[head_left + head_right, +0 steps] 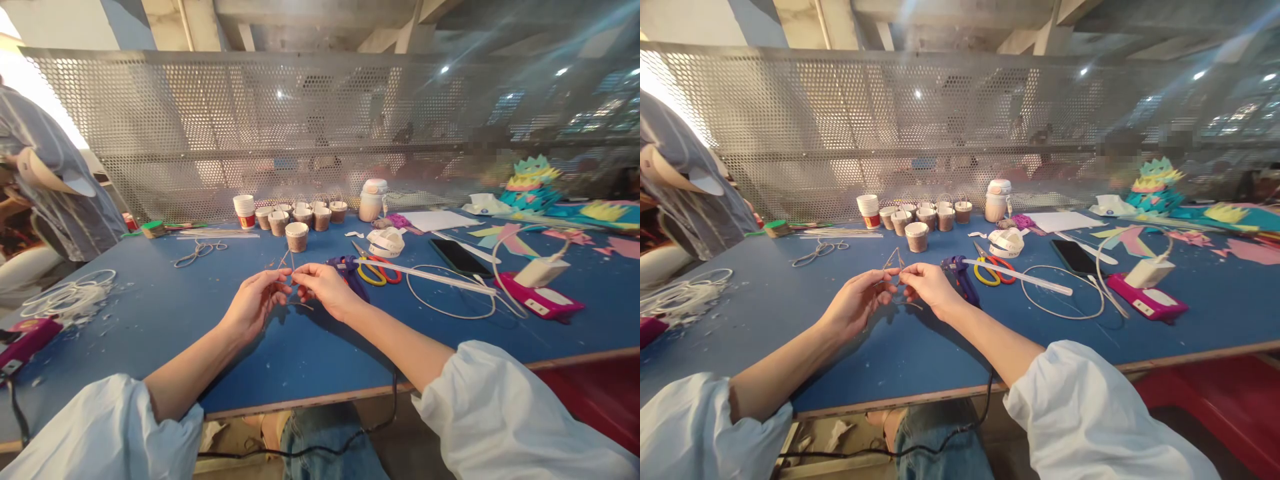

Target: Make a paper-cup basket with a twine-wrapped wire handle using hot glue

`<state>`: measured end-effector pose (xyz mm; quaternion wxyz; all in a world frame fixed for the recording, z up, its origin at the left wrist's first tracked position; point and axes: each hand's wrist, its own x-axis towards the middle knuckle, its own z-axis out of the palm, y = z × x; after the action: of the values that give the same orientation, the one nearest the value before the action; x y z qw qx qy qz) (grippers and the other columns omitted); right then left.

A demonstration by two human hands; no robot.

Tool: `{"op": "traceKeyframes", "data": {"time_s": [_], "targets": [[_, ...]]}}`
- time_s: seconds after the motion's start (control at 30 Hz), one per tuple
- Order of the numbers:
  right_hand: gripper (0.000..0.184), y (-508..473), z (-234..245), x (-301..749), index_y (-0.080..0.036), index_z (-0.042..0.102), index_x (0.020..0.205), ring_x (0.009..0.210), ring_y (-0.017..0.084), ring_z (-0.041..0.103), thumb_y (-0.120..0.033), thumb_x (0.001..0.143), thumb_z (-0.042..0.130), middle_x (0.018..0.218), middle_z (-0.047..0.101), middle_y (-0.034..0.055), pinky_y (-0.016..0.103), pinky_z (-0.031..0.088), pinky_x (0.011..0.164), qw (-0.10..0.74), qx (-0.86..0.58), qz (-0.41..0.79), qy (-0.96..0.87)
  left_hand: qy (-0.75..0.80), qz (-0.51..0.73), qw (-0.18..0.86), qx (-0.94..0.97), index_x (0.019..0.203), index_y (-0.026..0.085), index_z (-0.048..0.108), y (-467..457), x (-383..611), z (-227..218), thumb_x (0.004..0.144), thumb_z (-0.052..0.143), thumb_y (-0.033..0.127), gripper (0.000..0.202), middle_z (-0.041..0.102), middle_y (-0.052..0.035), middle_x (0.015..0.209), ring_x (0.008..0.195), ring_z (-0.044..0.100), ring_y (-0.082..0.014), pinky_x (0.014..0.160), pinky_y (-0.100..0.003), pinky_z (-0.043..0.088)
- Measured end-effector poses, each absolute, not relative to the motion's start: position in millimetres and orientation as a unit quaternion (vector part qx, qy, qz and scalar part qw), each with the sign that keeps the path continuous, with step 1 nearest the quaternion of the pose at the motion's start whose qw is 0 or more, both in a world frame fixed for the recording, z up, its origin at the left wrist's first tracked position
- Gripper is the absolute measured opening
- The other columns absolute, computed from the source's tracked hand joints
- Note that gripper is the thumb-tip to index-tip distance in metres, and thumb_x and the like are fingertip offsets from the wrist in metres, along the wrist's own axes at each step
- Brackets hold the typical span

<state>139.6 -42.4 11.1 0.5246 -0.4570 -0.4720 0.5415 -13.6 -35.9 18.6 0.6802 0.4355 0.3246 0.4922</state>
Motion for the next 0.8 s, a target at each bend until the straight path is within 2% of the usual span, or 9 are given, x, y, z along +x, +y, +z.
{"op": "traceKeyframes", "data": {"time_s": [0.1, 0.3, 0.43, 0.57, 0.63, 0.73, 0.8], "targets": [[0.011, -43, 11, 138, -0.015, 0.062, 0.07, 0.048, 0.008, 0.052, -0.023, 0.072, 0.07, 0.059, 0.059, -0.0026, 0.021, 0.046, 0.044, 0.506, -0.465, 0.55, -0.475, 0.316, 0.493, 0.694, 0.419, 0.067, 0.008, 0.067, -35, -14, 21, 0.075, 0.059, 0.014, 0.014, 0.07, -0.013, 0.098, 0.062, 0.063, -0.0106, 0.051, -0.018, 0.052], [0.016, -45, 11, 138, -0.014, 0.061, 0.069, 0.046, 0.007, 0.052, -0.025, 0.07, 0.073, 0.061, 0.058, -0.002, 0.021, 0.048, 0.041, 0.465, -0.473, 0.564, -0.491, 0.323, 0.492, 0.723, 0.362, 0.068, 0.005, 0.067, -31, -15, 26, 0.083, 0.051, 0.011, 0.022, 0.072, -0.0176, 0.097, 0.073, 0.07, -0.0141, 0.067, -0.018, 0.058], [0.02, -46, 7, 138, -0.015, 0.059, 0.064, 0.045, 0.007, 0.05, -0.028, 0.072, 0.072, 0.054, 0.054, -0.0033, 0.021, 0.049, 0.041, 0.442, -0.48, 0.549, -0.523, 0.314, 0.509, 0.724, 0.345, 0.064, 0.006, 0.065, -30, -16, 28, 0.082, 0.052, 0.008, 0.022, 0.072, -0.0194, 0.094, 0.091, 0.07, -0.0203, 0.083, -0.024, 0.057], [0.017, -44, 6, 141, -0.017, 0.06, 0.066, 0.044, 0.01, 0.052, -0.028, 0.072, 0.071, 0.051, 0.055, -0.0035, 0.025, 0.048, 0.046, 0.414, -0.503, 0.513, -0.558, 0.322, 0.509, 0.715, 0.355, 0.065, 0.006, 0.064, -26, -17, 25, 0.077, 0.056, 0.006, 0.014, 0.073, -0.0198, 0.091, 0.092, 0.071, -0.0229, 0.086, -0.027, 0.057], [0.011, -47, 11, 145, -0.018, 0.064, 0.073, 0.045, 0.01, 0.053, -0.025, 0.07, 0.072, 0.058, 0.06, -0.0026, 0.025, 0.046, 0.048, 0.405, -0.525, 0.469, -0.584, 0.328, 0.512, 0.707, 0.362, 0.065, 0.006, 0.063, -23, -19, 23, 0.076, 0.056, 0.005, 0.013, 0.073, -0.02, 0.09, 0.09, 0.071, -0.023, 0.087, -0.028, 0.057], [0.019, -60, 27, 155, -0.021, 0.067, 0.089, 0.052, 0.012, 0.056, -0.024, 0.071, 0.07, 0.067, 0.065, -0.0016, 0.026, 0.043, 0.055, 0.361, -0.568, 0.332, -0.661, 0.337, 0.513, 0.697, 0.37, 0.064, 0.006, 0.063, -20, -20, 21, 0.076, 0.056, 0.005, 0.014, 0.073, -0.0194, 0.086, 0.086, 0.072, -0.0227, 0.086, -0.028, 0.057], [0.017, -74, 38, 165, -0.022, 0.067, 0.091, 0.061, 0.014, 0.06, -0.026, 0.075, 0.065, 0.072, 0.068, 0.0001, 0.027, 0.043, 0.06, 0.318, -0.575, 0.266, -0.705, 0.339, 0.508, 0.696, 0.378, 0.063, 0.006, 0.063, -19, -21, 20, 0.077, 0.056, 0.006, 0.015, 0.073, -0.0187, 0.084, 0.085, 0.072, -0.0225, 0.085, -0.028, 0.057]]}}
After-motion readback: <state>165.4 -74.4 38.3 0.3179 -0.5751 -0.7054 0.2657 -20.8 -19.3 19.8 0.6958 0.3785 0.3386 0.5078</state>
